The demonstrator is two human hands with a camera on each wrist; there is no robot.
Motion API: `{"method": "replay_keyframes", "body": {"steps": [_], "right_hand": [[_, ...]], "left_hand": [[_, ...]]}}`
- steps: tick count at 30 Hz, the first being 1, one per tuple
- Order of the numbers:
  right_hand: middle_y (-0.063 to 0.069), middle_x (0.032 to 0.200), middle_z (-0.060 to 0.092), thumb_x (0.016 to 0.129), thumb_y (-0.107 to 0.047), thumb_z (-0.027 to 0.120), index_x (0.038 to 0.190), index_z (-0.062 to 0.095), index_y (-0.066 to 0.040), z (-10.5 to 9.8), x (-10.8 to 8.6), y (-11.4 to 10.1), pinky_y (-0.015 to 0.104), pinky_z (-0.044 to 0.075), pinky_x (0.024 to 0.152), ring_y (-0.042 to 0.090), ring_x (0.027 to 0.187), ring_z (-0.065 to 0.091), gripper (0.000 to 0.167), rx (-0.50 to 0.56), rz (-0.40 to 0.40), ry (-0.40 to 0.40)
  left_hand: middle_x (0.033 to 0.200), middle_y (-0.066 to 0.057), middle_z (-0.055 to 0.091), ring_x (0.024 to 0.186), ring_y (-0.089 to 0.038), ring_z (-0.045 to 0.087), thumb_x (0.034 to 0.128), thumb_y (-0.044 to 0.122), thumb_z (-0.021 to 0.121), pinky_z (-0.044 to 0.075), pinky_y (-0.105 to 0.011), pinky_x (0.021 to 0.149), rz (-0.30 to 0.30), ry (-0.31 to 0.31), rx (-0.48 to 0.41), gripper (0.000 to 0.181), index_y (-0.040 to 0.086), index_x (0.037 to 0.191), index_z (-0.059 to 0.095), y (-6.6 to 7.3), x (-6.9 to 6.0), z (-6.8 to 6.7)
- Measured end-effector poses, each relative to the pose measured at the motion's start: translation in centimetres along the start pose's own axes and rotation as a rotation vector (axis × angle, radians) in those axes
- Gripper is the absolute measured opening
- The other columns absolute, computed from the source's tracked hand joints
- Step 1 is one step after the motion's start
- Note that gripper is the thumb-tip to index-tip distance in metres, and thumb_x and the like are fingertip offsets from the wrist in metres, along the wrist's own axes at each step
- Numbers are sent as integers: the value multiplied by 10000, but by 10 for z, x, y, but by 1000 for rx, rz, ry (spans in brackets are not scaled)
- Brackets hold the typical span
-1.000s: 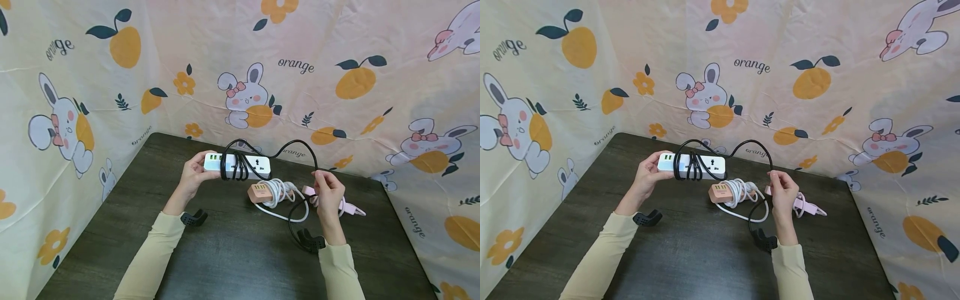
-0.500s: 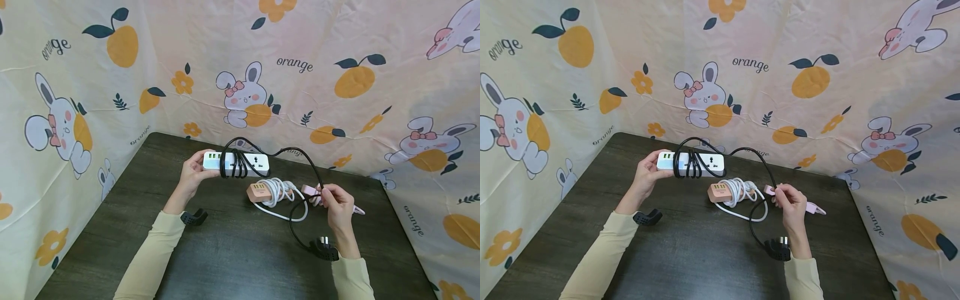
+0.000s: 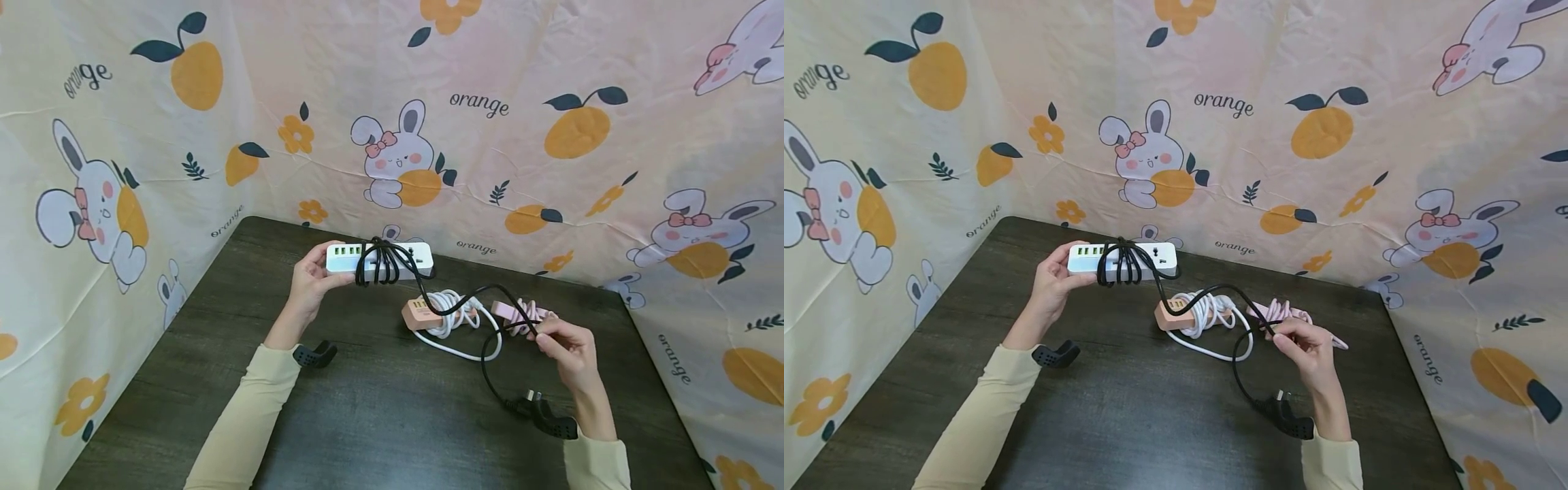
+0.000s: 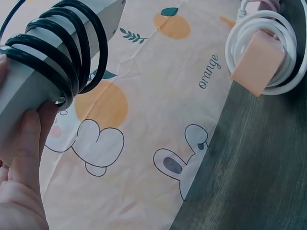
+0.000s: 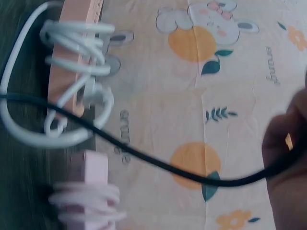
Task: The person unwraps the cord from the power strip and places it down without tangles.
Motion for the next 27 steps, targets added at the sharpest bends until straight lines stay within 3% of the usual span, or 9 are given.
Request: {"method": "replay_keyframes", "body": {"steps": [4, 11, 15, 19, 27], "right_hand": [[70, 850, 667, 717, 314, 435, 908, 667, 53, -6, -6, -3, 267, 393, 517, 100, 733, 568, 398, -62, 72, -196], [23, 758, 615, 756, 222, 591, 908, 693, -92, -8, -17, 0, 262, 443, 531, 97, 654, 526, 363, -245, 358, -493], [8, 727, 603, 801, 83, 657, 856, 704, -139, -5, -26, 11, 240, 463, 538, 62, 641, 527, 234, -348, 471, -570], [-32, 693, 594, 801, -4, 694, 768, 702, -121, -2, -32, 20, 222, 453, 530, 8, 629, 507, 122, -472, 543, -616], [-124, 667, 568, 747, -66, 748, 670, 690, -106, 5, -39, 30, 204, 415, 520, -32, 602, 442, 104, -727, 781, -700]], "left_hand": [[1054, 4, 609, 811, -123, 602, 726, -202, 624, 541, -233, 671, 17, 5, -4, 513, 104, 1134, 576, 1, 1, 1], [1061, -9, 590, 825, -126, 600, 717, -222, 615, 538, -227, 672, 31, 18, -12, 530, -64, 1211, 500, 4, 2, 1], [1052, -4, 593, 829, -129, 600, 711, -223, 615, 539, -228, 675, 25, 23, -12, 548, -105, 1226, 466, 4, 2, 2], [1052, -3, 595, 830, -135, 598, 705, -224, 619, 542, -235, 682, 30, 18, -13, 551, -113, 1222, 464, 4, 2, 4], [1057, -20, 580, 840, -136, 595, 691, -245, 622, 548, -242, 672, 83, 10, 3, 563, -140, 1216, 449, 3, 4, 9]]}}
Point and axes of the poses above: each hand's wrist, its own x-axis towards the middle knuckle, its own z-axis out of the palm, y = z × x, the point moved 2 cm from there along x, towards the middle knuckle
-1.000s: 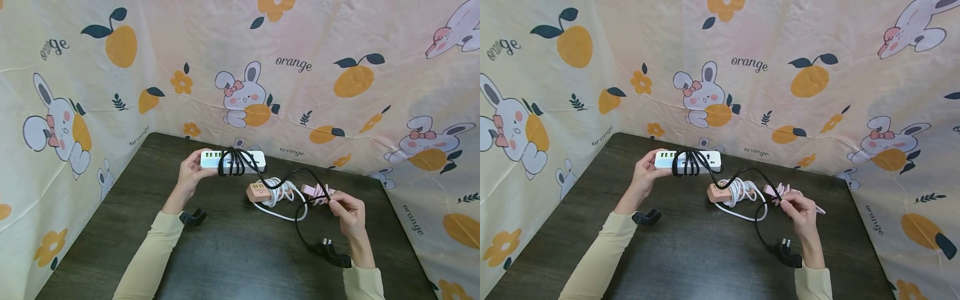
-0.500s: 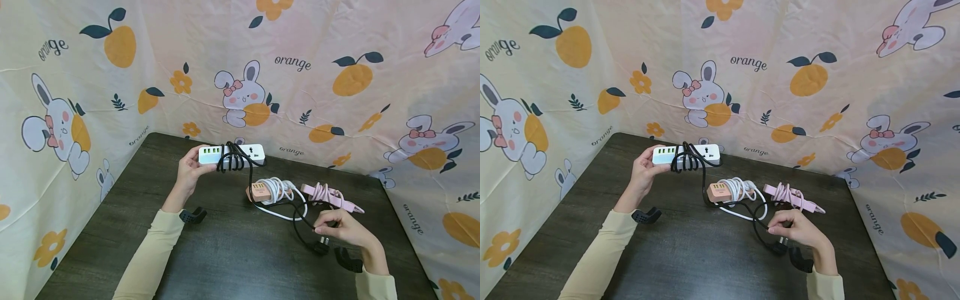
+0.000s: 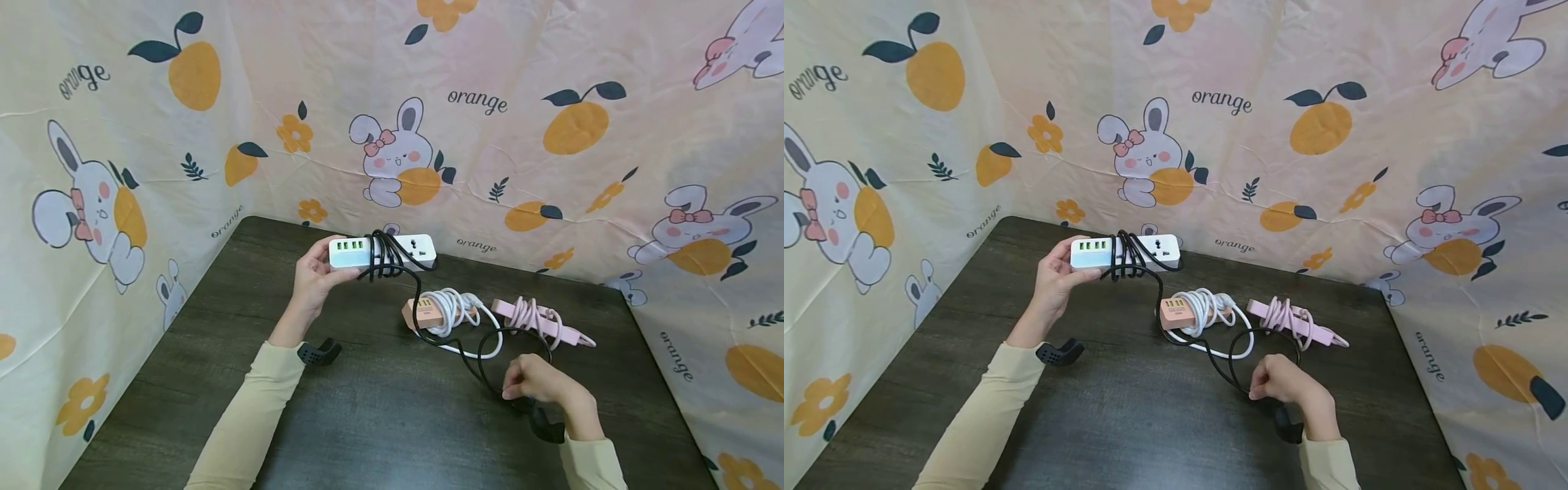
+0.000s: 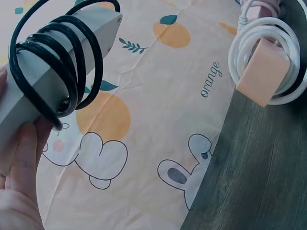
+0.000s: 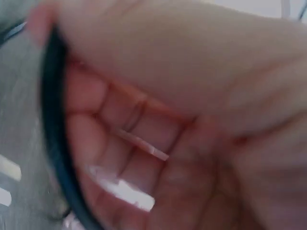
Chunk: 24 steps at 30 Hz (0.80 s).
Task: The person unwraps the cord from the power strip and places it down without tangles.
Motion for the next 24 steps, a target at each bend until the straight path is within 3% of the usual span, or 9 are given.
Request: {"method": "replay_keyframes", "body": {"steps": [7, 17, 24], "right_hand": [[-134, 554, 538, 664, -29, 771, 561, 648, -113, 10, 3, 3, 202, 372, 481, -15, 529, 386, 181, -129, 107, 16], [-95, 559, 535, 662, -39, 784, 555, 628, -125, 19, 6, 4, 253, 392, 495, 66, 534, 426, 207, -201, 240, 83], [-68, 593, 493, 606, -10, 803, 586, 544, -146, 31, 10, -1, 309, 397, 523, 122, 552, 445, 293, -256, 329, 146]], "left_hand": [[1052, -14, 600, 891, -140, 578, 706, -214, 636, 537, -226, 691, 16, 54, -10, 499, -7, 1153, 555, 2, 3, -3], [1062, -24, 593, 876, -140, 569, 719, -195, 633, 533, -223, 691, -24, 42, -9, 489, 57, 1133, 573, 4, 0, -2], [1064, 6, 597, 911, -147, 569, 714, -202, 625, 530, -229, 717, -31, 14, -11, 524, -73, 1206, 500, 6, -1, 2]]}}
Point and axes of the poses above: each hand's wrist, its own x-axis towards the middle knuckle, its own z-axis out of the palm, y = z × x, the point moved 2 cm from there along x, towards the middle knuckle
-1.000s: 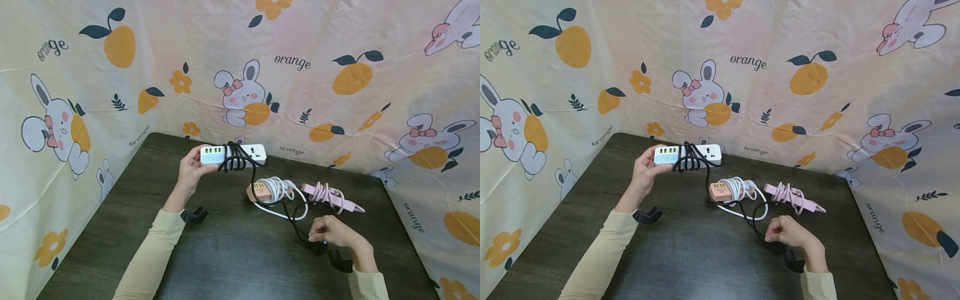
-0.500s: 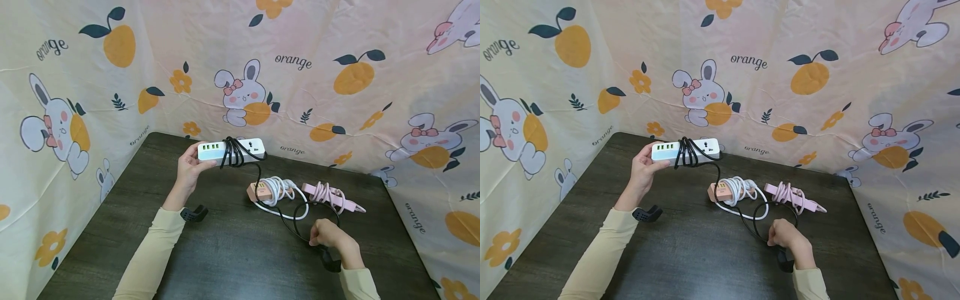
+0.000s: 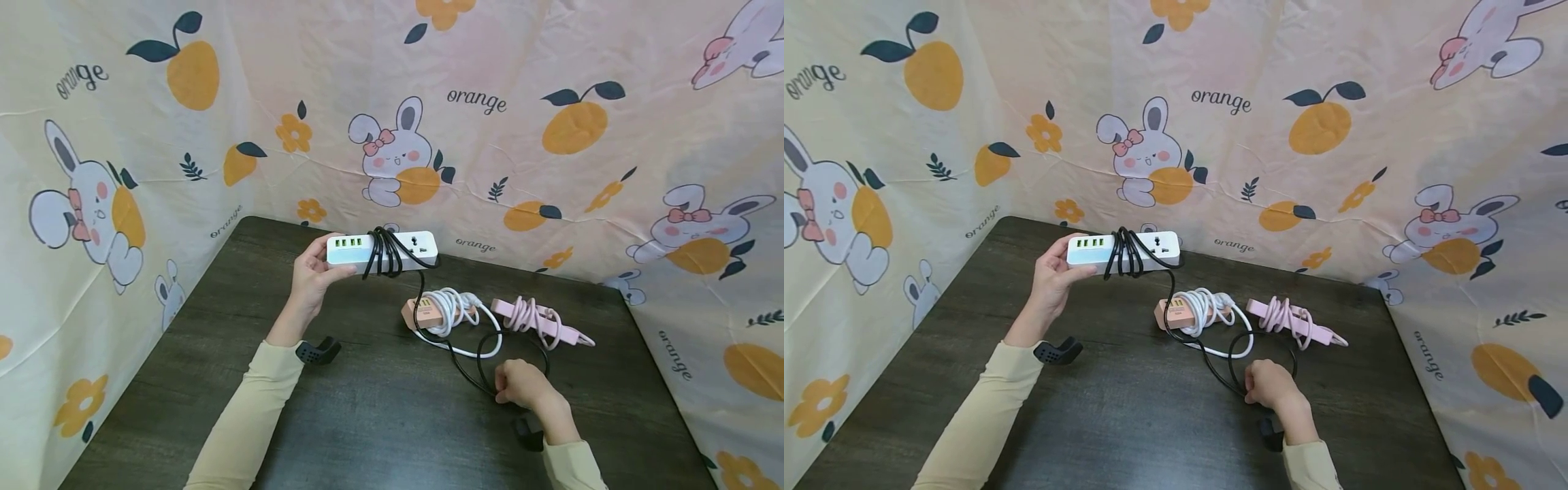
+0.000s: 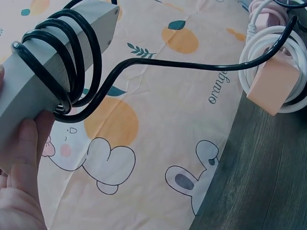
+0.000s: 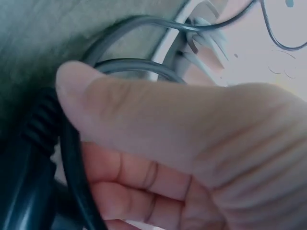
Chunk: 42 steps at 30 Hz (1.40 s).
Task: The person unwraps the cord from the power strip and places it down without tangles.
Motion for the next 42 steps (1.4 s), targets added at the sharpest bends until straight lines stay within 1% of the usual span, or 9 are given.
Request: {"method": "replay_keyframes", "body": {"steps": [5, 9, 14, 18, 21, 24, 28, 36, 42], "right_hand": [[-67, 582, 487, 595, 18, 781, 575, 533, -150, 2, 2, -6, 317, 394, 513, 127, 544, 449, 301, -14, -3, 9], [-86, 590, 503, 670, -38, 781, 638, 571, -144, -4, 10, -13, 288, 387, 510, 79, 547, 450, 238, 27, -87, 55], [-68, 672, 566, 773, -73, 745, 837, 650, -65, -17, 36, -33, 271, 443, 549, 56, 604, 517, 115, 154, -278, 252], [94, 909, 641, 810, -50, 717, 1132, 608, 21, -25, 61, -55, 397, 518, 685, 208, 787, 615, 347, 284, -350, 423], [198, 1147, 577, 857, -71, 673, 1304, 482, 31, -31, 77, -70, 497, 497, 778, 316, 974, 589, 496, 356, -366, 478], [204, 1360, 445, 916, -111, 602, 1397, 396, -25, -35, 92, -82, 525, 424, 926, 335, 1203, 470, 531, 399, -377, 482], [160, 1428, 392, 958, -144, 534, 1423, 392, -107, -40, 108, -92, 515, 334, 1024, 304, 1315, 356, 487, 490, -383, 445], [212, 1226, 570, 932, -76, 568, 1259, 542, 19, -44, 130, -91, 463, 457, 914, 322, 1137, 538, 341, 678, -341, 399], [77, 972, 665, 904, 75, 522, 1171, 533, 155, -54, 132, -90, 320, 528, 758, 133, 849, 637, 278, 1070, -341, 332]], "left_hand": [[1071, 10, 592, 936, -154, 562, 708, -205, 624, 529, -230, 732, -9, -5, 12, 556, -118, 1231, 456, 2, -1, 2], [1074, 5, 590, 924, -147, 566, 709, -204, 622, 529, -230, 729, -9, -12, 12, 543, -109, 1221, 468, 2, -1, 2], [1067, 3, 591, 918, -134, 572, 708, -203, 622, 529, -230, 725, -12, -10, 6, 553, -129, 1229, 449, 2, -2, 2], [1059, 6, 597, 897, -131, 575, 704, -204, 621, 529, -226, 709, -8, -11, 5, 560, -141, 1230, 439, 3, -3, 4], [1058, 11, 600, 881, -131, 575, 703, -205, 623, 530, -231, 701, -15, -21, 2, 565, -139, 1233, 438, 2, -3, 5], [1056, 19, 603, 867, -133, 576, 702, -206, 625, 532, -236, 697, -30, -30, 0, 566, -125, 1234, 447, 1, -3, 5], [1060, 15, 604, 856, -135, 581, 703, -208, 623, 536, -241, 693, -38, -40, -2, 568, -113, 1237, 454, 1, -3, 4], [1053, 8, 602, 842, -129, 585, 702, -201, 621, 537, -238, 681, -29, -57, -9, 555, -117, 1227, 461, -1, -3, 6], [1050, -10, 596, 838, -134, 588, 709, -187, 632, 538, -239, 684, -39, -73, -7, 503, 11, 1164, 551, -3, -3, 3]]}}
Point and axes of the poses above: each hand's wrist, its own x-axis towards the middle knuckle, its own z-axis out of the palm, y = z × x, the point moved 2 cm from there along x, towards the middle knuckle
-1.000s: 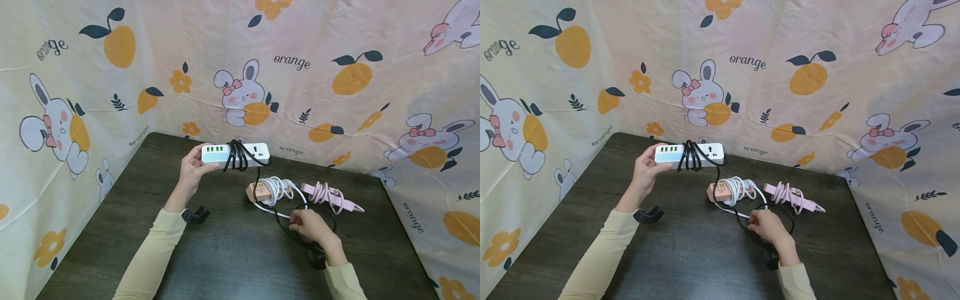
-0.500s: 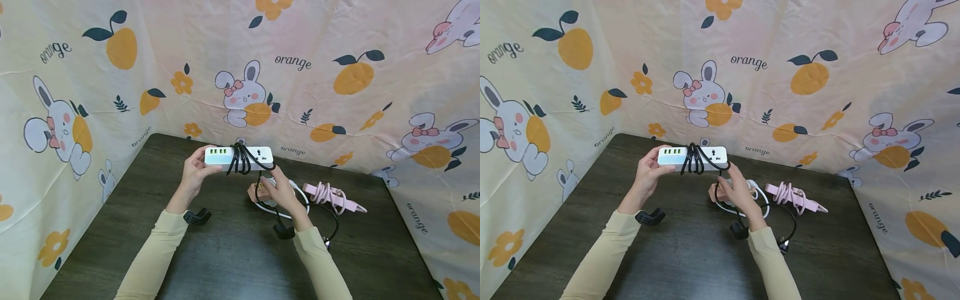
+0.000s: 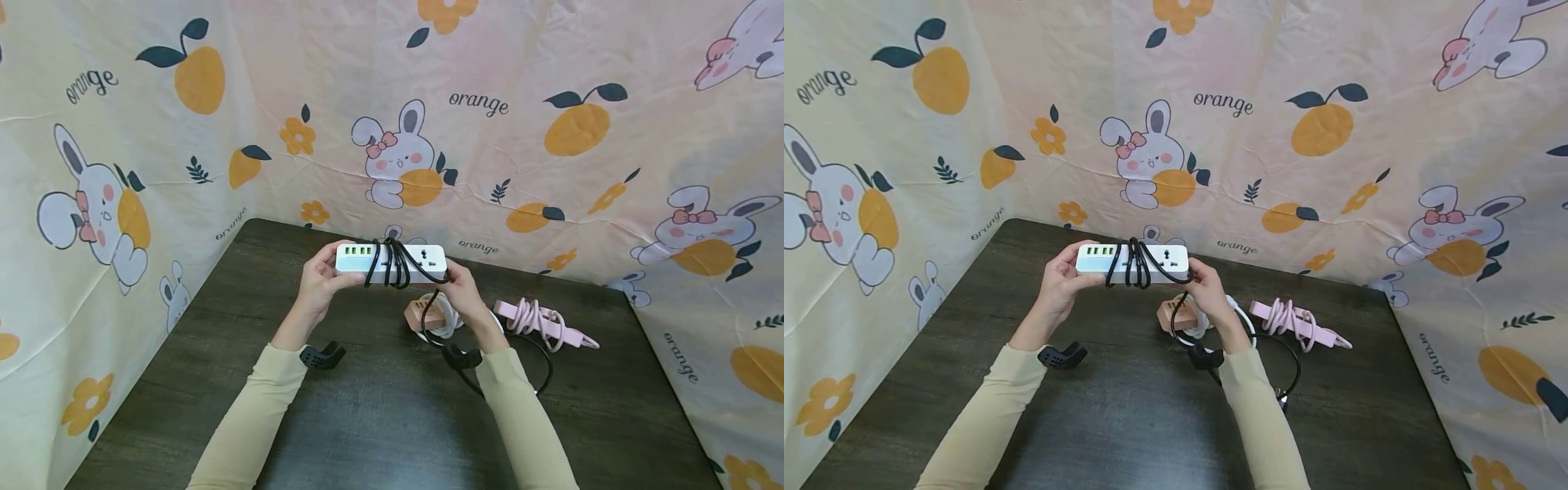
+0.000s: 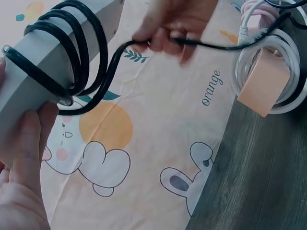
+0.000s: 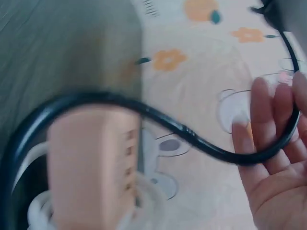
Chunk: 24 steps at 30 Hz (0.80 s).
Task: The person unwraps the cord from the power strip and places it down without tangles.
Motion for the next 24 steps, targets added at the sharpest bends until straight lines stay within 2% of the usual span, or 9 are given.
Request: {"method": "replay_keyframes", "body": {"steps": [2, 5, 10, 13, 15, 17, 19, 24], "right_hand": [[-3, 884, 665, 911, 94, 490, 1136, 535, 168, -3, 0, -4, 286, 535, 705, 104, 752, 637, 241, 91, 22, 16], [-67, 764, 659, 913, 79, 500, 1008, 607, 112, -8, 0, -9, 215, 507, 625, 65, 668, 605, 147, 111, 33, 94], [-59, 705, 629, 900, 24, 576, 857, 683, -94, -14, 1, -15, 216, 456, 569, 83, 623, 537, 166, 138, 27, 257], [-28, 665, 617, 894, 13, 593, 822, 689, -152, -18, 0, -19, 227, 456, 569, 98, 606, 560, 204, 209, -3, 330], [-20, 659, 620, 900, 18, 580, 823, 692, -160, -21, -2, -24, 213, 471, 586, 92, 617, 599, 224, 261, -52, 350], [-6, 666, 627, 910, 36, 552, 840, 694, -150, -23, -5, -32, 210, 487, 609, 96, 630, 628, 244, 317, -112, 336], [11, 680, 629, 919, 65, 513, 866, 693, -128, -26, -9, -40, 215, 502, 638, 111, 642, 637, 269, 367, -178, 281], [55, 734, 646, 919, 117, 465, 927, 681, -53, -30, -23, -57, 249, 527, 704, 141, 676, 638, 275, 418, -289, 50]], "left_hand": [[1052, -17, 593, 849, -135, 589, 710, -185, 632, 539, -239, 688, -5, -1, -3, 500, 58, 1142, 568, -1, 0, -2], [1047, -25, 589, 869, -139, 588, 708, -178, 643, 538, -237, 692, -11, -21, -13, 509, 91, 1136, 578, -1, -1, -3], [1027, -31, 586, 901, -141, 578, 705, -178, 650, 532, -231, 699, -25, -77, -20, 520, 104, 1137, 584, -2, -3, -2], [1021, -28, 590, 886, -137, 580, 702, -176, 649, 531, -231, 686, -40, -105, 4, 513, 79, 1142, 577, -3, -4, -1], [1020, -32, 591, 863, -137, 585, 701, -173, 647, 528, -229, 671, -49, -119, 26, 503, 24, 1156, 562, -4, -4, -1], [1017, -30, 590, 842, -136, 590, 701, -177, 651, 525, -227, 665, -58, -126, 43, 511, -54, 1182, 531, -5, -5, -1], [1020, -31, 586, 832, -137, 594, 706, -182, 644, 522, -222, 667, -66, -120, 49, 532, -118, 1210, 485, -6, -5, -2], [1032, -39, 581, 820, -132, 605, 722, -183, 624, 521, -215, 668, -64, -77, 55, 543, -155, 1234, 445, -10, -5, -6]]}}
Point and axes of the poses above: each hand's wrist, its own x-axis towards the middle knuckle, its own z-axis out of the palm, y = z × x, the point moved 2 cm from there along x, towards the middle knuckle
